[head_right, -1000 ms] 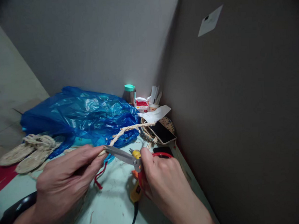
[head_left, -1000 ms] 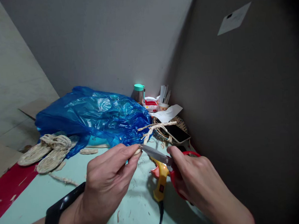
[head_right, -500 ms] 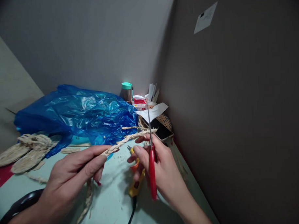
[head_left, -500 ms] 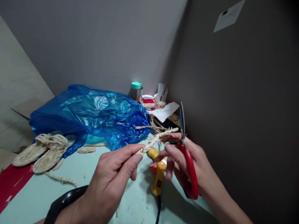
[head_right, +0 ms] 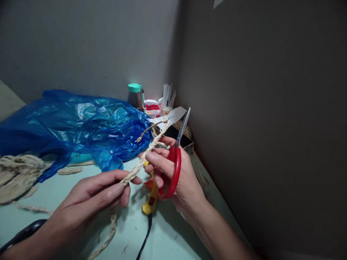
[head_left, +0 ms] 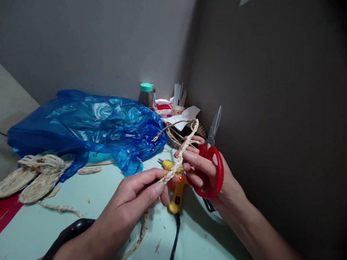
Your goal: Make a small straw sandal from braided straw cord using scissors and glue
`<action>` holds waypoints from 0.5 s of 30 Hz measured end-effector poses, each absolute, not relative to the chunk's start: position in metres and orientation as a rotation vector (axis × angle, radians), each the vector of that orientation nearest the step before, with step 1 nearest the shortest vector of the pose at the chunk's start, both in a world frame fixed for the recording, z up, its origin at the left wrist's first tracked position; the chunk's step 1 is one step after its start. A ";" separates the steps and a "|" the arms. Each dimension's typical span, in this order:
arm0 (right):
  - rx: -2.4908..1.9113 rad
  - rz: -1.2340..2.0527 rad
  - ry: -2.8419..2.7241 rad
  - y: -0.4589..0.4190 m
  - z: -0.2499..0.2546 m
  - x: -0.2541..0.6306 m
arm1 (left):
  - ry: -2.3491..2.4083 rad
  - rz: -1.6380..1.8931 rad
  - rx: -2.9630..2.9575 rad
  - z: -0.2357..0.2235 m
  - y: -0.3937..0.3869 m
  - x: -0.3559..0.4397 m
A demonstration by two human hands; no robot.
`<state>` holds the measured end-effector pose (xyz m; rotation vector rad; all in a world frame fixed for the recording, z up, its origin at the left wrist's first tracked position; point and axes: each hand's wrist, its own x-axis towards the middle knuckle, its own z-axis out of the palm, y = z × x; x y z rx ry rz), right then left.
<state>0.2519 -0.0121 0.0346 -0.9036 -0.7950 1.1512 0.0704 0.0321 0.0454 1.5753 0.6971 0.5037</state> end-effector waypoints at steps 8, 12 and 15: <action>-0.913 1.216 -0.824 -0.011 0.033 0.248 | 0.682 0.390 1.260 0.045 0.034 0.072; -0.889 1.222 -0.854 -0.010 0.033 0.247 | 0.682 0.390 1.094 0.042 0.035 0.073; -0.852 1.208 -0.847 -0.011 0.033 0.248 | 0.667 0.380 0.989 0.040 0.035 0.074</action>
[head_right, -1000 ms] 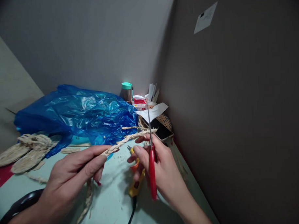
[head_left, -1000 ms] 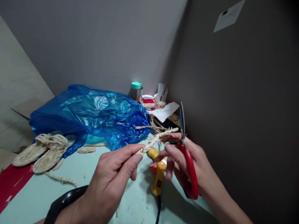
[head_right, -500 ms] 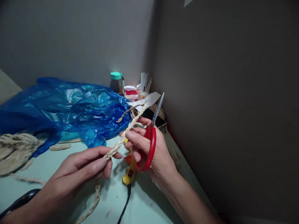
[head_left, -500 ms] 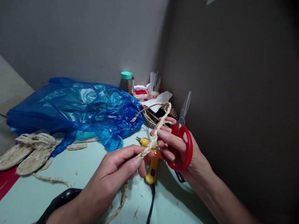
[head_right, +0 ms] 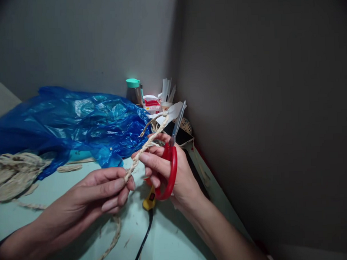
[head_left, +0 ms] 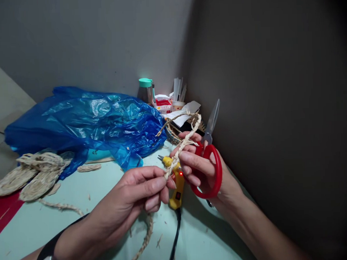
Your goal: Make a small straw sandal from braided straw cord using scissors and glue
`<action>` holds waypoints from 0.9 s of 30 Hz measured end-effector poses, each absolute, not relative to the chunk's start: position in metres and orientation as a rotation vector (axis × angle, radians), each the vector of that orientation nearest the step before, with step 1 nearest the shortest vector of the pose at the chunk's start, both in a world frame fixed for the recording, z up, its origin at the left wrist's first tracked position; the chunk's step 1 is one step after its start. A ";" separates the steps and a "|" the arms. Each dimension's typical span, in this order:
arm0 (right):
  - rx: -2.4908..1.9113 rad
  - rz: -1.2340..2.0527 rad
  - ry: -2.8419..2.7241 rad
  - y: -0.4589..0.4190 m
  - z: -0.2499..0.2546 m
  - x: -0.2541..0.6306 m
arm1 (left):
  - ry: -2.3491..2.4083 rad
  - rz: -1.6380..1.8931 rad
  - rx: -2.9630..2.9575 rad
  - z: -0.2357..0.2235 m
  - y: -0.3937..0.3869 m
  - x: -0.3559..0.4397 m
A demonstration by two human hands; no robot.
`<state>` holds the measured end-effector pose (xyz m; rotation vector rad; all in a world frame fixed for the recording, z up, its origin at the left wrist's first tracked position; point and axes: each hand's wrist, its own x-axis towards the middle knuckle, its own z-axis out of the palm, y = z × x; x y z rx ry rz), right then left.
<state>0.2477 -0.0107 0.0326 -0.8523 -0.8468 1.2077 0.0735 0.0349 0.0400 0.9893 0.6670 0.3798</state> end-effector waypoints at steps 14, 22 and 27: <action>-0.778 1.250 -0.875 -0.008 0.027 0.253 | 0.619 0.432 0.877 0.039 0.033 0.076; -0.843 1.265 -0.939 -0.008 0.029 0.251 | 0.609 0.433 0.932 0.043 0.035 0.074; -1.110 1.121 -1.004 -0.007 0.031 0.255 | 0.748 0.629 1.017 0.047 0.033 0.075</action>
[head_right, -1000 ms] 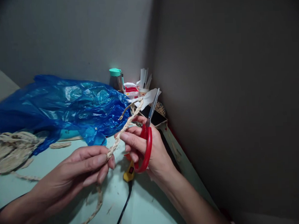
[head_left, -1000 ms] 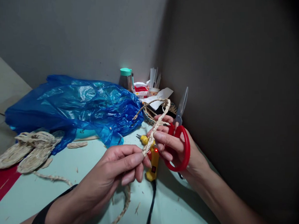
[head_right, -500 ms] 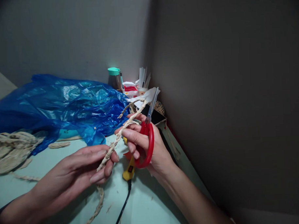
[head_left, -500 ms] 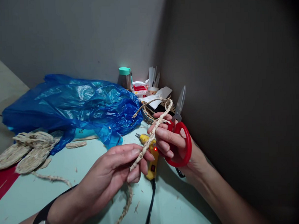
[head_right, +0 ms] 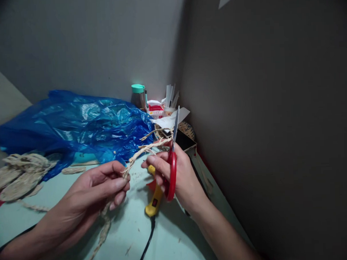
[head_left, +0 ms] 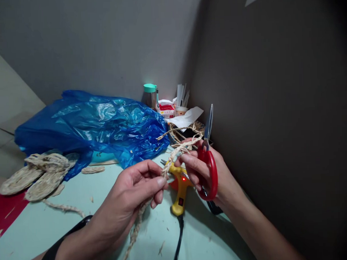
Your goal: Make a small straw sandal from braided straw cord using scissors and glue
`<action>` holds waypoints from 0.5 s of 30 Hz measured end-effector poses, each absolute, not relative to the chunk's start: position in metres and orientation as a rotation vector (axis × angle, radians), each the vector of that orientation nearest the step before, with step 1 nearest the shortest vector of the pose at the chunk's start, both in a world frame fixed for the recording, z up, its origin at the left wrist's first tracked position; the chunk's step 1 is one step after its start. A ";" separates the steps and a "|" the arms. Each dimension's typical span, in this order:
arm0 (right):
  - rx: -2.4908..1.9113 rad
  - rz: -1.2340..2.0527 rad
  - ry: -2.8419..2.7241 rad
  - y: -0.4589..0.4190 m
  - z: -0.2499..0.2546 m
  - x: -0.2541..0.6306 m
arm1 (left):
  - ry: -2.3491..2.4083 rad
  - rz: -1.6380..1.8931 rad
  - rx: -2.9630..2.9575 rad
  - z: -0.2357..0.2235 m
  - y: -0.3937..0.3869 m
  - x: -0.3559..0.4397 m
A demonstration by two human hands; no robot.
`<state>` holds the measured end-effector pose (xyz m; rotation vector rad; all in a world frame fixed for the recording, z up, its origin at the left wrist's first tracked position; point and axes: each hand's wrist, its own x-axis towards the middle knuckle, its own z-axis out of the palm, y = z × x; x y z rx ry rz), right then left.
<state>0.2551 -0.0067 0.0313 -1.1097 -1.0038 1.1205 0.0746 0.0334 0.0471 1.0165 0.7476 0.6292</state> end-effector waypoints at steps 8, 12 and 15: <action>-1.462 0.260 -1.383 -0.018 0.037 0.257 | 0.952 0.988 1.213 0.050 0.039 0.071; -1.562 -0.293 -1.854 -0.021 0.029 0.251 | 0.977 1.060 1.265 0.055 0.039 0.073; -1.640 -0.544 -2.002 -0.019 0.025 0.247 | 0.957 1.100 1.309 0.057 0.037 0.074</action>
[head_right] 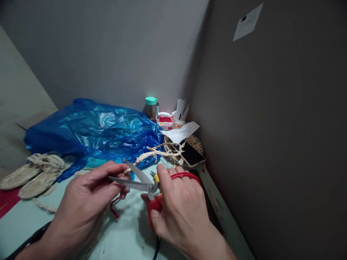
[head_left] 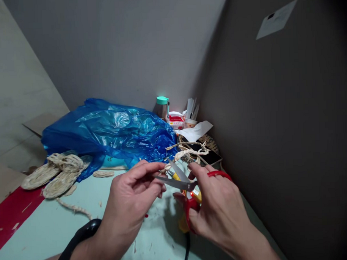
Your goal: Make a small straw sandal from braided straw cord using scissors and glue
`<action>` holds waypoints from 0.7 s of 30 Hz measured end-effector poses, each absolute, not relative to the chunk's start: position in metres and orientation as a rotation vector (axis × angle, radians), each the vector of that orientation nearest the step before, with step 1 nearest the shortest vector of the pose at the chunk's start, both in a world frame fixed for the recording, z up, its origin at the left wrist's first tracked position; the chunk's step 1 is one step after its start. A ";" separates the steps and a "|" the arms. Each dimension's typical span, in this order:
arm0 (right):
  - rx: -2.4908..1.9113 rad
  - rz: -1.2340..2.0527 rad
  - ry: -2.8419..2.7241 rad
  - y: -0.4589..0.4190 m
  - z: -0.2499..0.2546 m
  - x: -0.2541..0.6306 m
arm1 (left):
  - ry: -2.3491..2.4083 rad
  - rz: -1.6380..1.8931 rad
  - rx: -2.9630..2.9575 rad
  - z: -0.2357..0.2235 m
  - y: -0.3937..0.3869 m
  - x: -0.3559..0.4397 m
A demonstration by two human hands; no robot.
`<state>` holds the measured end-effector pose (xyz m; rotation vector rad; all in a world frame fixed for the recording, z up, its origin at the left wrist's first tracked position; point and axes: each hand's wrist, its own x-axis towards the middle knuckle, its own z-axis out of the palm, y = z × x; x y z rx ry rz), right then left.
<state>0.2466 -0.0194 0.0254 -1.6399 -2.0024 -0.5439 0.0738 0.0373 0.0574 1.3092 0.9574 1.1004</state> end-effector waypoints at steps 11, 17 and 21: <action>-1.724 -0.784 -1.979 -0.019 0.028 0.251 | 0.862 1.097 1.518 0.053 0.032 0.068; -1.706 -0.790 -2.008 -0.020 0.028 0.252 | 0.870 1.049 1.557 0.062 0.031 0.071; -1.706 -0.850 -2.011 -0.020 0.025 0.254 | 0.907 1.130 1.573 0.060 0.028 0.071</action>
